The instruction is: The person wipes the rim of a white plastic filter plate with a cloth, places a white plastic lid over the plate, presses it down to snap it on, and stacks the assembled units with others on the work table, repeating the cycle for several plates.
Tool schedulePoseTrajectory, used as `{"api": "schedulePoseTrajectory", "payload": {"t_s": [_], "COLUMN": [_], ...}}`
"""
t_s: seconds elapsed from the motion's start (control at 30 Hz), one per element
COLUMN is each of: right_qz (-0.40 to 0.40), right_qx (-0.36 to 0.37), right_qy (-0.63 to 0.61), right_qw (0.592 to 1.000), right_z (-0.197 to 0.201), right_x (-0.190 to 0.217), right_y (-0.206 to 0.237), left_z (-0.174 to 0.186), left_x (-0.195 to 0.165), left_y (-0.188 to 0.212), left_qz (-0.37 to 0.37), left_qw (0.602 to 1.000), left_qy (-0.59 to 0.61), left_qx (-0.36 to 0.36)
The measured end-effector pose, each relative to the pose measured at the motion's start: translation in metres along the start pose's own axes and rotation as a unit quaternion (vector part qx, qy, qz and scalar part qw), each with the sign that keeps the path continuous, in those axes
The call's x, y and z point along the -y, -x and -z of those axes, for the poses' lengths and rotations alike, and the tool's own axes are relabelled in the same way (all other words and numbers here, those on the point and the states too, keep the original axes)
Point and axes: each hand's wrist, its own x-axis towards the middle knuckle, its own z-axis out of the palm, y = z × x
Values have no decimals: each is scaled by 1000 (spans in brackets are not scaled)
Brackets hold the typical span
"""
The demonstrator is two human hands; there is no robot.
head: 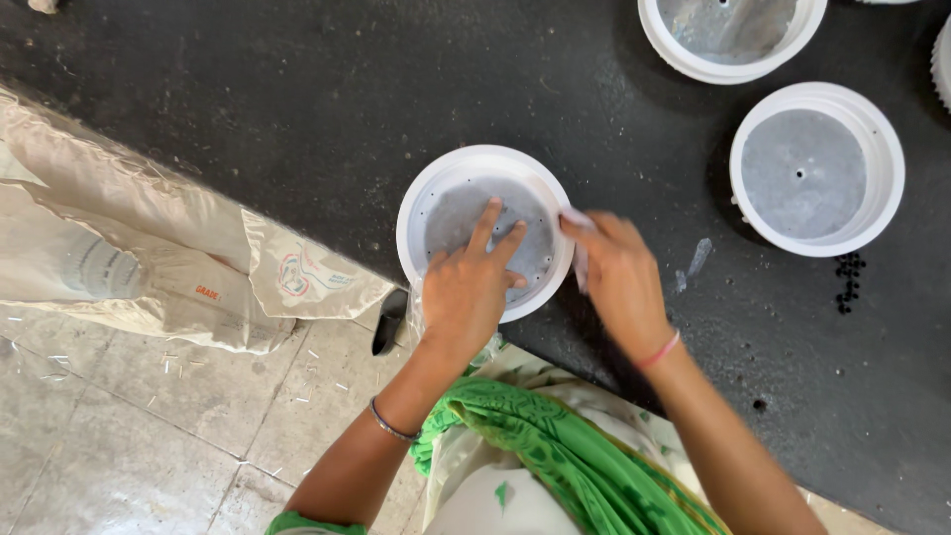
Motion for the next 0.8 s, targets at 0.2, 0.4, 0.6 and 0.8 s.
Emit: {"api": "schedulePoseTrajectory", "payload": {"t_s": [0.2, 0.4, 0.6, 0.8], "right_qz": [9, -30, -30, -4], "right_qx": [-8, 14, -5, 23], "right_qy": [6, -10, -24, -13], "right_qw": [1000, 999, 999, 1000], "right_z": [-6, -6, -5, -12], "right_x": [1, 39, -6, 45], "right_y": [22, 59, 15, 61], "left_z": [0, 2, 4, 3], "left_x": [1, 1, 0, 0], "left_y": [-2, 1, 0, -1], "left_qz": [-1, 10, 15, -5], "left_qw": [1000, 1000, 1000, 1000], "left_qy": [1, 11, -2, 0], "left_qx": [-3, 3, 17, -14]}}
